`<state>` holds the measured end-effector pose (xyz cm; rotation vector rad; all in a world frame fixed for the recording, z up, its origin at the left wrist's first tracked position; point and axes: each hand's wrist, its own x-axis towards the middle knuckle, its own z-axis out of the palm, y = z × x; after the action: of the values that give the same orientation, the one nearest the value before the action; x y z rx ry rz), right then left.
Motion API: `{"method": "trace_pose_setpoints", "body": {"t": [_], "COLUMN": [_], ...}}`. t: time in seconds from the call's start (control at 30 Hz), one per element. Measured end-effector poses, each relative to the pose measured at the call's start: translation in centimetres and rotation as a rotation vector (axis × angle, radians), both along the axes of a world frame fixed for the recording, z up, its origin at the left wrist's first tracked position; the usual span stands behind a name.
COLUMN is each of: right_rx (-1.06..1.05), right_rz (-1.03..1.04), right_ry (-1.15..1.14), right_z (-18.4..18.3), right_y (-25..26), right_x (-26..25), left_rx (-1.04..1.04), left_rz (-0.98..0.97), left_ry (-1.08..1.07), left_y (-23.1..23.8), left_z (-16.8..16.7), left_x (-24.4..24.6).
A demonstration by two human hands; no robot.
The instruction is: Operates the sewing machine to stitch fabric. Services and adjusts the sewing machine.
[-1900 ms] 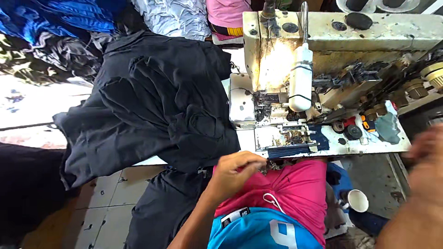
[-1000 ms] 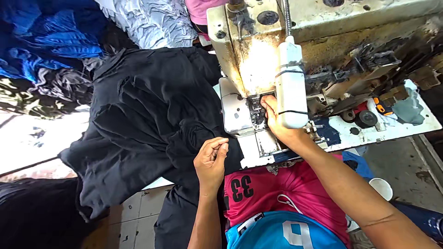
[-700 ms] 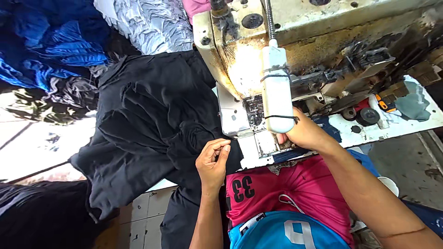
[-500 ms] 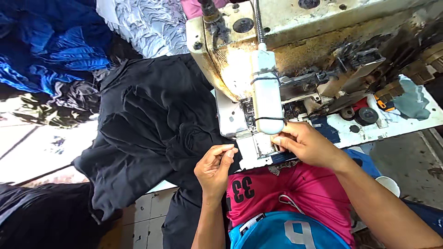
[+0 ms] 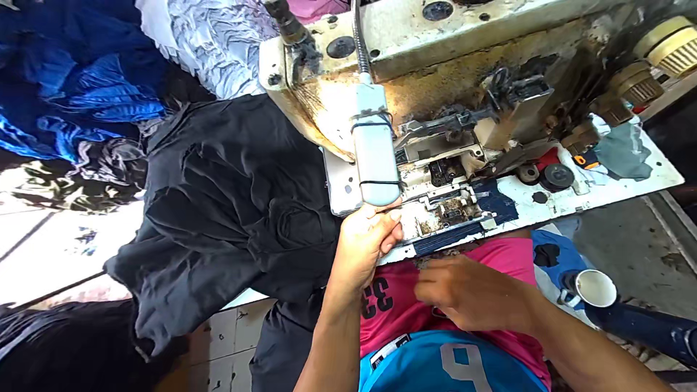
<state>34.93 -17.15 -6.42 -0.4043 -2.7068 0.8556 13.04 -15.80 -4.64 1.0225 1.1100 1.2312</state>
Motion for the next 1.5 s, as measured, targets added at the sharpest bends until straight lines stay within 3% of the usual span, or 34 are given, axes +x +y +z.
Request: {"method": "trace_pose_setpoints", "body": {"t": [0.07,0.13,0.23,0.33,0.4,0.47,0.57,0.67,0.8,0.87,1.03,1.17,1.5], "right_rx": [-0.208,-0.409,-0.461,-0.442,-0.395,-0.356,-0.490,-0.932,-1.168,-1.113,-0.686,-0.617,-0.379], "right_rz": [0.066,0.064,-0.143,-0.365,-0.328,-0.205,-0.070,-0.041,-0.181,-0.265,-0.421,-0.441,-0.564], "right_ry": [-0.189,-0.223,0.100,0.572,0.752,0.754,0.636,0.693,0.718,0.741,0.739,0.744,0.705], "right_z": [0.9,2.5,4.6,6.1,6.4,5.7,3.1,1.3,1.1,1.0,1.0,1.0,0.9], "right_y": [-0.1,0.6,1.7,1.9,1.3,0.5,0.4,0.9,1.2,1.3,1.7,2.2,2.7], "right_x": [1.9,4.3,8.1,8.0,5.5,2.1,-1.7,-3.2,-3.4,-3.2,-2.9,-2.6,-3.5], "left_rx": [0.072,0.196,0.386,0.501,0.570,0.660,0.712,0.685,0.692,0.654,0.476,0.400,0.427], "left_rz": [0.015,0.025,-0.120,-0.383,-0.504,-0.578,-0.460,-0.203,0.024,0.052,0.051,0.029,0.141], "left_ry": [0.168,0.504,0.836,0.937,0.961,0.909,0.838,0.851,0.938,0.911,0.652,0.508,0.696], "left_y": [-0.9,-2.2,-4.4,-6.6,-7.8,-8.2,-8.1,-7.4,-6.3,-5.7,-4.3,-3.5,-1.6], "left_z": [0.2,0.5,1.1,2.2,2.4,2.3,2.9,3.2,2.5,1.9,0.8,0.1,0.6], "left_x": [-0.8,-2.0,-3.9,-4.0,-2.6,-0.9,0.4,0.6,-0.5,-1.0,-0.6,0.0,0.8]}}
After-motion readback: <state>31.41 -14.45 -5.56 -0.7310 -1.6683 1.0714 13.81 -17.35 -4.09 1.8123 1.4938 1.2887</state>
